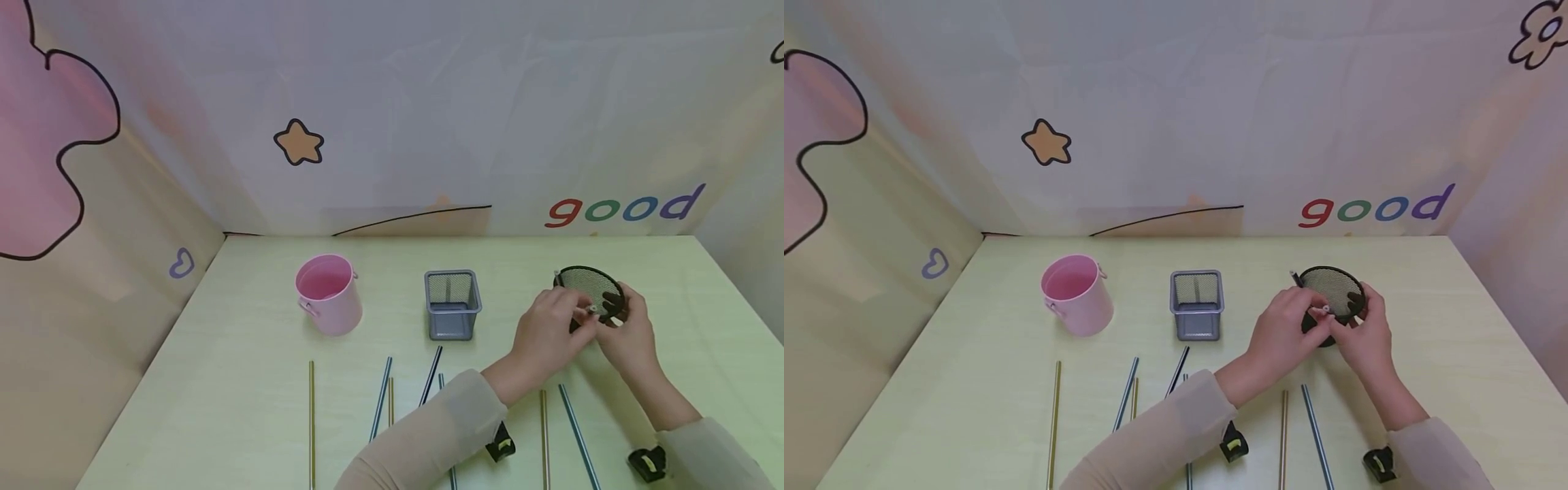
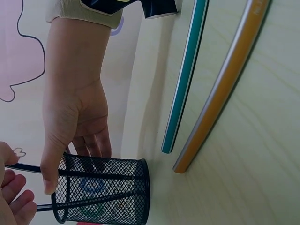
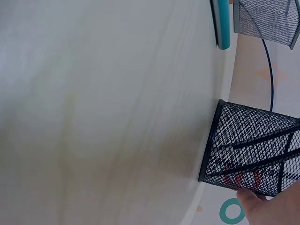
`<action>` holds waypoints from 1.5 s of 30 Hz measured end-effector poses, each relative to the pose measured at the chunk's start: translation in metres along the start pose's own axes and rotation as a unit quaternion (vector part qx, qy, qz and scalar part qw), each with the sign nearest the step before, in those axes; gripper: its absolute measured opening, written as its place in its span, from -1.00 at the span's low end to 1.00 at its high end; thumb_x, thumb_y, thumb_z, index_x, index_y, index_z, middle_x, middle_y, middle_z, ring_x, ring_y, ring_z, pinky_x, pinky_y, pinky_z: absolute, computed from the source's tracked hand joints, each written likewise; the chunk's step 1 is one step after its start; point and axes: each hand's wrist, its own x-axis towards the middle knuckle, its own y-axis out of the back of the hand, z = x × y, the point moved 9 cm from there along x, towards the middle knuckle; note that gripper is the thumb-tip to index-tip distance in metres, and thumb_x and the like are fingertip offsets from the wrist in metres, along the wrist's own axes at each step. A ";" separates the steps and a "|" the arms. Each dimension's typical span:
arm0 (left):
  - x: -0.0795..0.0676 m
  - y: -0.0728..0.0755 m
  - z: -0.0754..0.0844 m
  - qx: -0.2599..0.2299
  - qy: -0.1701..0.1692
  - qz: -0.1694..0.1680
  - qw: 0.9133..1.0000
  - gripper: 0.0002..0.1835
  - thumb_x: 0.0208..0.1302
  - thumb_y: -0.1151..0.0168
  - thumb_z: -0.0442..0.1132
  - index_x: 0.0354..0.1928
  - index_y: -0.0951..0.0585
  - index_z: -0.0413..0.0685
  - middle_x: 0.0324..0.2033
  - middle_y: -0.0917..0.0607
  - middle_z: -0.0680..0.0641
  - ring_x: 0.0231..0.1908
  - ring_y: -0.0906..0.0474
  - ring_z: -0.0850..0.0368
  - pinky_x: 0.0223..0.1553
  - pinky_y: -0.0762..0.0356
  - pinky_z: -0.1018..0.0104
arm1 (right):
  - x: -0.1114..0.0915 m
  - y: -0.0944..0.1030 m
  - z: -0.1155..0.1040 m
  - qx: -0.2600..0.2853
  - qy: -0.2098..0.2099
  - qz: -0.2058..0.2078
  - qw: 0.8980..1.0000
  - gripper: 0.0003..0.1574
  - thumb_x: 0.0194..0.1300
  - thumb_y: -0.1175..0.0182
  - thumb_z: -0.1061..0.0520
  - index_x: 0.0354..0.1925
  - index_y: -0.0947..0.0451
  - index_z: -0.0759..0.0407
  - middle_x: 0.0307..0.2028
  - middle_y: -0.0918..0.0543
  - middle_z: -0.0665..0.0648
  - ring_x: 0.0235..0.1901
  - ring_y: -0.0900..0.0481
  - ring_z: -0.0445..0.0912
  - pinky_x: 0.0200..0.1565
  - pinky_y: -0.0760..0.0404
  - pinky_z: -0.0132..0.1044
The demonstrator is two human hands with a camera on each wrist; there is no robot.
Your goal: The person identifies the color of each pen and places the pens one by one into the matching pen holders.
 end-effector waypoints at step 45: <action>-0.056 0.066 -0.068 -0.041 0.110 -0.039 0.992 -0.72 0.21 -0.29 -0.21 -0.06 -0.53 -0.09 -0.17 -0.61 0.02 -0.17 -0.51 0.22 -0.14 -0.43 0.63 | -0.001 -0.007 0.001 -0.006 -0.022 -0.027 0.999 0.11 0.24 -0.24 -0.07 0.42 0.18 0.35 0.28 -0.18 0.48 0.12 -0.22 0.32 -0.35 -0.28 -0.80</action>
